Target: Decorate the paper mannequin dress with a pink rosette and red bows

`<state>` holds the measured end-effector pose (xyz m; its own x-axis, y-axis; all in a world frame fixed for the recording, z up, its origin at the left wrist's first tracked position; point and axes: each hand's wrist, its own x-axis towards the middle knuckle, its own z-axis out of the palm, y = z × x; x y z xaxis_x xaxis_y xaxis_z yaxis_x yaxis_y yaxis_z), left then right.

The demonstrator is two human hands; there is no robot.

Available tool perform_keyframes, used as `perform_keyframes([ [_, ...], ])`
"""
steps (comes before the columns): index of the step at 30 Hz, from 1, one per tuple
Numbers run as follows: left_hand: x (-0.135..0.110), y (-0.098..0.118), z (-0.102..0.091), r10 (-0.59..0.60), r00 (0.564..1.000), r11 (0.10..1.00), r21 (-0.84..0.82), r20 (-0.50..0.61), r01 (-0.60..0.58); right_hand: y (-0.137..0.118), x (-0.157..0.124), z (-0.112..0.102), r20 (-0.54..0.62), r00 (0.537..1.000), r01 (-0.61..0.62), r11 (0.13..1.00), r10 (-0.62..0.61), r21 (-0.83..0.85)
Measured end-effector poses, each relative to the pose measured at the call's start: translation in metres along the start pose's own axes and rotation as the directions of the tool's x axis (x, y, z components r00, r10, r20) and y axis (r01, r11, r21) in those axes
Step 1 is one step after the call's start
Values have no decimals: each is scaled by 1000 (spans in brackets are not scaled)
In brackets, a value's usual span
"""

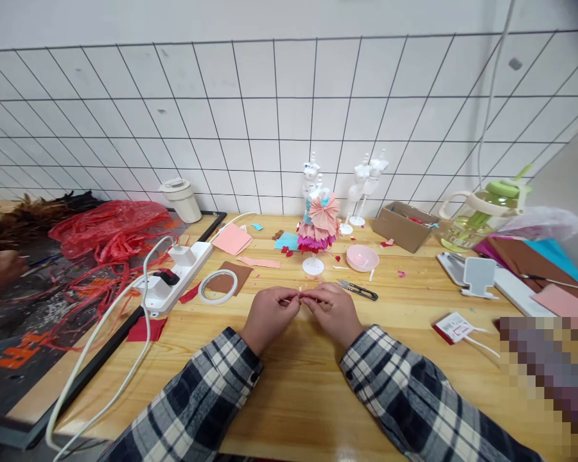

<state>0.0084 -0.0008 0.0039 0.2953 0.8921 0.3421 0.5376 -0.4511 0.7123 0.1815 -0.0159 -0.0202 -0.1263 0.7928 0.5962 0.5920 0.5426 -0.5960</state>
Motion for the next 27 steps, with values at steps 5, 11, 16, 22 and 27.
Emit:
perform_keyframes([
  [5, 1, -3, 0, 19, 1000, 1000, -13, 18, -19, -3, 0, -2, 39, 999, 13, 998, -10, -58],
  [11, 0, -3, 1, 50, 998, 999, 15, 29, -51, -4, 1, -3, 16, 1000, 7, 995, -5, -96],
  [16, -1, 0, 1, 30, 999, 997, 71, 29, -32, -4, 0, -2, -24, 1000, -18, 997, 16, -70],
  [22, -2, 1, 2, 5, 1000, 994, 110, 24, -8, -3, 1, 1, 7, 996, -91, 996, 91, -15],
  [27, -3, 0, 4, -15, 999, 997, 80, 33, 13, -4, 2, 0, 59, 991, -120, 993, 120, -1],
])
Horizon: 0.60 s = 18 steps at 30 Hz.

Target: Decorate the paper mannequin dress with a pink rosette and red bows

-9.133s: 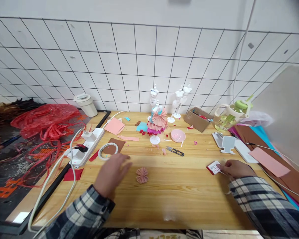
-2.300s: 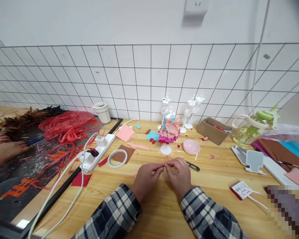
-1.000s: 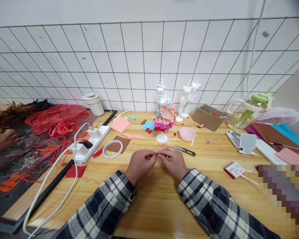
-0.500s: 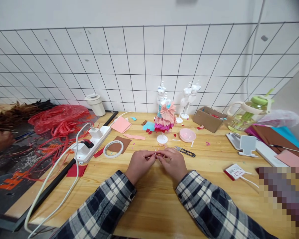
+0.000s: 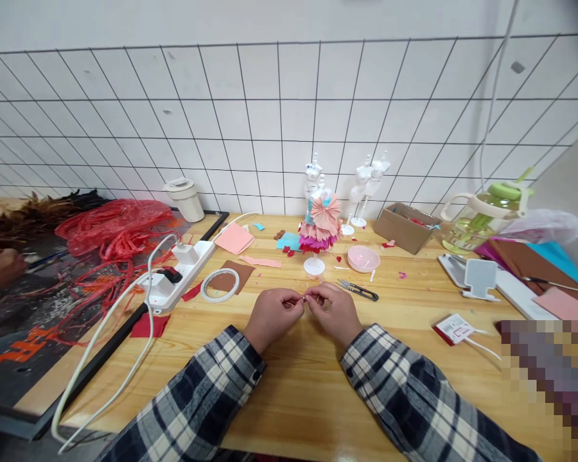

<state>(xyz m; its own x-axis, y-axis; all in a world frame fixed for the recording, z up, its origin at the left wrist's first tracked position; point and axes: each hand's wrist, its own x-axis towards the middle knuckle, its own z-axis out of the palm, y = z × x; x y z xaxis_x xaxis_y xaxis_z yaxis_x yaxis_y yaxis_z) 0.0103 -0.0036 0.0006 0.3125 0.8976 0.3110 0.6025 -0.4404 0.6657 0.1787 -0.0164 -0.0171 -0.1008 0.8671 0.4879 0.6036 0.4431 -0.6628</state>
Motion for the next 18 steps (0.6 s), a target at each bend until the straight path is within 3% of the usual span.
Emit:
perform_keyframes([
  [10, 2, 3, -3, -10, 1000, 1000, -25, 16, 11, 2, 0, -1, -10, 998, 57, 998, -58, -13],
  [18, 1, 2, 2, 7, 1000, 995, -98, -21, -9, -2, 0, 1, -46, 999, -3, 1000, 4, 9],
])
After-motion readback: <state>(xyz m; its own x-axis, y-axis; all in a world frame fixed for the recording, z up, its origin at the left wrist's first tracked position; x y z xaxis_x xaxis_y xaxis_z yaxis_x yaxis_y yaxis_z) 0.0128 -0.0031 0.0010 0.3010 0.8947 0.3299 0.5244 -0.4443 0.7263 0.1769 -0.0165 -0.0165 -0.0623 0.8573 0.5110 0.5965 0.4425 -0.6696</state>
